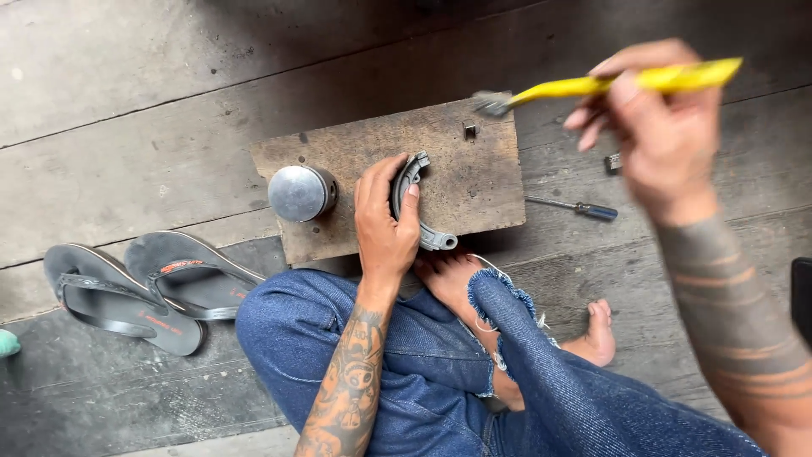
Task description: The person sits on the floor and uses a yellow-handled brush to scrub a curved metal part resting on a wooden block. They rotate the part to clean different sections and then place it down on the block.
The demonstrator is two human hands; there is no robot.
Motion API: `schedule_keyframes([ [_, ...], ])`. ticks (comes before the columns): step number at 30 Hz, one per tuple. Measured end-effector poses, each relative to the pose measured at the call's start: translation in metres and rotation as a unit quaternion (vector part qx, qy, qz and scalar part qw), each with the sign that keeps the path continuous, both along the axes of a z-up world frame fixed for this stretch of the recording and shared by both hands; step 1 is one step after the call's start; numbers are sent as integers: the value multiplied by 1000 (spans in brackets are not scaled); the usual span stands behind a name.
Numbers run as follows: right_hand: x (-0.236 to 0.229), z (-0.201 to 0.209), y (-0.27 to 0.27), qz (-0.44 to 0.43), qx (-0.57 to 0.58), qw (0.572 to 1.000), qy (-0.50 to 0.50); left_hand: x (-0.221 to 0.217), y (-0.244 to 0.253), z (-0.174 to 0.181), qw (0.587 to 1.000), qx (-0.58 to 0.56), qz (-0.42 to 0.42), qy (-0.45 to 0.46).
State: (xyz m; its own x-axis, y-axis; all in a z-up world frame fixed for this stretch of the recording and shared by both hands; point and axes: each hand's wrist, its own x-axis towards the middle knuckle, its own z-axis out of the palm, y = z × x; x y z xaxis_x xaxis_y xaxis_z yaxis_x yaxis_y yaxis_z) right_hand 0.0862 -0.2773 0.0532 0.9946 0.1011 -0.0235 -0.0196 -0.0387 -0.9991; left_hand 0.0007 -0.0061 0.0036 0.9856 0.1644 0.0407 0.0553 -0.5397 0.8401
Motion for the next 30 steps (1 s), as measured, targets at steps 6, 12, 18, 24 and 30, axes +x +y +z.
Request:
schedule_keyframes([
  [6, -67, -17, 77, 5, 3, 998, -59, -4, 1, -15, 997, -19, 37, -71],
  [12, -102, -32, 87, 69, -115, 987, -91, -4, 0, -22, 996, -15, 54, -73],
  [18, -101, -34, 66, 117, -32, 993, 10, -2, 4, -12, 996, -30, 51, -63],
  [24, -87, -30, 52, 108, -234, 960, 106, 1, 6, -7, 995, -23, 57, -74],
  [30, -87, 7, 81, 129, -360, 921, -69, 0, 5, -11, 993, -10, 67, -98],
])
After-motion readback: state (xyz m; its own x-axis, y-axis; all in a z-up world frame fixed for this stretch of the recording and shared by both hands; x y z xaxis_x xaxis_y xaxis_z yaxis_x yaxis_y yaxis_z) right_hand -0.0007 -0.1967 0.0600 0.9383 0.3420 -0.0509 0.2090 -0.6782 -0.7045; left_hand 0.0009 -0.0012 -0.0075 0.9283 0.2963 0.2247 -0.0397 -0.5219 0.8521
